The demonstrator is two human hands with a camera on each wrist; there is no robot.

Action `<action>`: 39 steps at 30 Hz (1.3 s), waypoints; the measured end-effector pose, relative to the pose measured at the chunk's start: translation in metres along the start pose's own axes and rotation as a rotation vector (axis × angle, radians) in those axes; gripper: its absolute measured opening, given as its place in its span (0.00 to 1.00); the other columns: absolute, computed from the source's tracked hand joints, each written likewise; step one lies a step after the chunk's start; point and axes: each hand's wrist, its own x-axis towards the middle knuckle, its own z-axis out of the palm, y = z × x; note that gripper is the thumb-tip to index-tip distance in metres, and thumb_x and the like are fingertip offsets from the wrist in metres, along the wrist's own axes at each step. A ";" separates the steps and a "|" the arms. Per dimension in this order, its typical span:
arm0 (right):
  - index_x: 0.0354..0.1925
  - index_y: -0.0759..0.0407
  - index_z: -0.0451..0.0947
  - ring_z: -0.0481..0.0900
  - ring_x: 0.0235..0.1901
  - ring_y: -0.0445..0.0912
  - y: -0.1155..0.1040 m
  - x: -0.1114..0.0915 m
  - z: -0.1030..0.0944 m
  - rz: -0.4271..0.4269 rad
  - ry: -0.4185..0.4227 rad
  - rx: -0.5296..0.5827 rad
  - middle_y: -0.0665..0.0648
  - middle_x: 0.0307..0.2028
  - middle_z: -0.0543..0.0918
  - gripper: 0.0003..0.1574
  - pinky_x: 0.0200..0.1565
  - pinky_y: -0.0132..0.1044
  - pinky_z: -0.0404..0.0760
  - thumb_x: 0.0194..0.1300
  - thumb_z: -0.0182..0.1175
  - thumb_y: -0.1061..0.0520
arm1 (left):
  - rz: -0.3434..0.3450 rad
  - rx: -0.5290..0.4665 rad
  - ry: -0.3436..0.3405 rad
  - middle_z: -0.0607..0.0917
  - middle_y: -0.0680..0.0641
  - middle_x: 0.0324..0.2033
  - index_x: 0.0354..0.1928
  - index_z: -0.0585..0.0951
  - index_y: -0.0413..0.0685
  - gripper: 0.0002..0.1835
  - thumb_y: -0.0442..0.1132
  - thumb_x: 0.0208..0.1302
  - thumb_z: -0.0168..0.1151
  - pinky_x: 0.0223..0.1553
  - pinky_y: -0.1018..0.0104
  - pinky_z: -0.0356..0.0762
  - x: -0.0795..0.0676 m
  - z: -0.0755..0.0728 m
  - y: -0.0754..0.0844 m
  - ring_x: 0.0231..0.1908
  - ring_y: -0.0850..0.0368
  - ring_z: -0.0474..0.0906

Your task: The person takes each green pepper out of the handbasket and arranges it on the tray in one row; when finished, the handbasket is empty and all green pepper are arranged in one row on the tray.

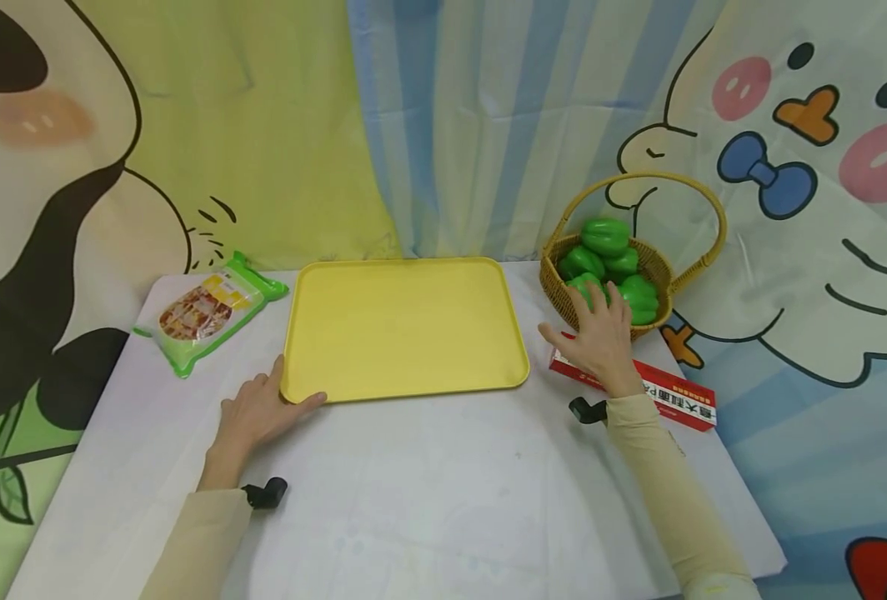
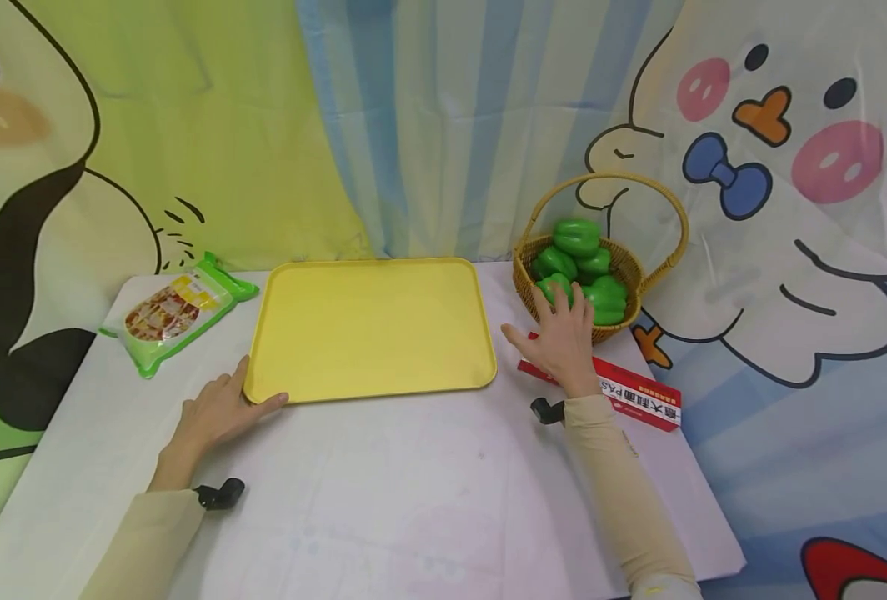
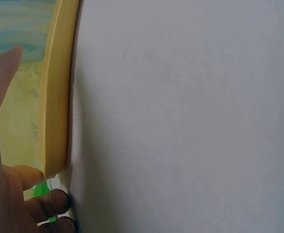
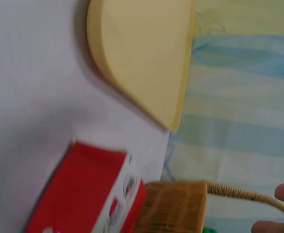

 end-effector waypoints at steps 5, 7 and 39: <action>0.72 0.57 0.65 0.49 0.74 0.74 0.024 0.002 -0.010 0.047 -0.002 -0.029 0.71 0.72 0.61 0.55 0.68 0.75 0.49 0.58 0.61 0.27 | 0.005 -0.003 0.005 0.75 0.28 0.56 0.80 0.44 0.43 0.73 0.89 0.46 0.49 0.47 0.22 0.63 0.001 0.001 -0.002 0.54 0.30 0.73; 0.73 0.57 0.63 0.49 0.74 0.73 0.033 0.002 -0.013 0.070 -0.008 -0.047 0.71 0.73 0.60 0.56 0.68 0.75 0.49 0.59 0.60 0.25 | 0.004 -0.005 0.006 0.75 0.28 0.56 0.80 0.43 0.43 0.74 0.89 0.44 0.49 0.48 0.20 0.62 0.001 0.001 -0.003 0.55 0.30 0.72; 0.75 0.59 0.56 0.49 0.71 0.75 0.104 0.005 -0.025 0.218 -0.121 -0.044 0.72 0.72 0.58 0.59 0.69 0.74 0.47 0.63 0.52 0.22 | -0.003 0.005 0.039 0.75 0.28 0.53 0.80 0.46 0.41 0.75 0.88 0.42 0.55 0.46 0.20 0.62 0.002 0.008 -0.002 0.53 0.30 0.73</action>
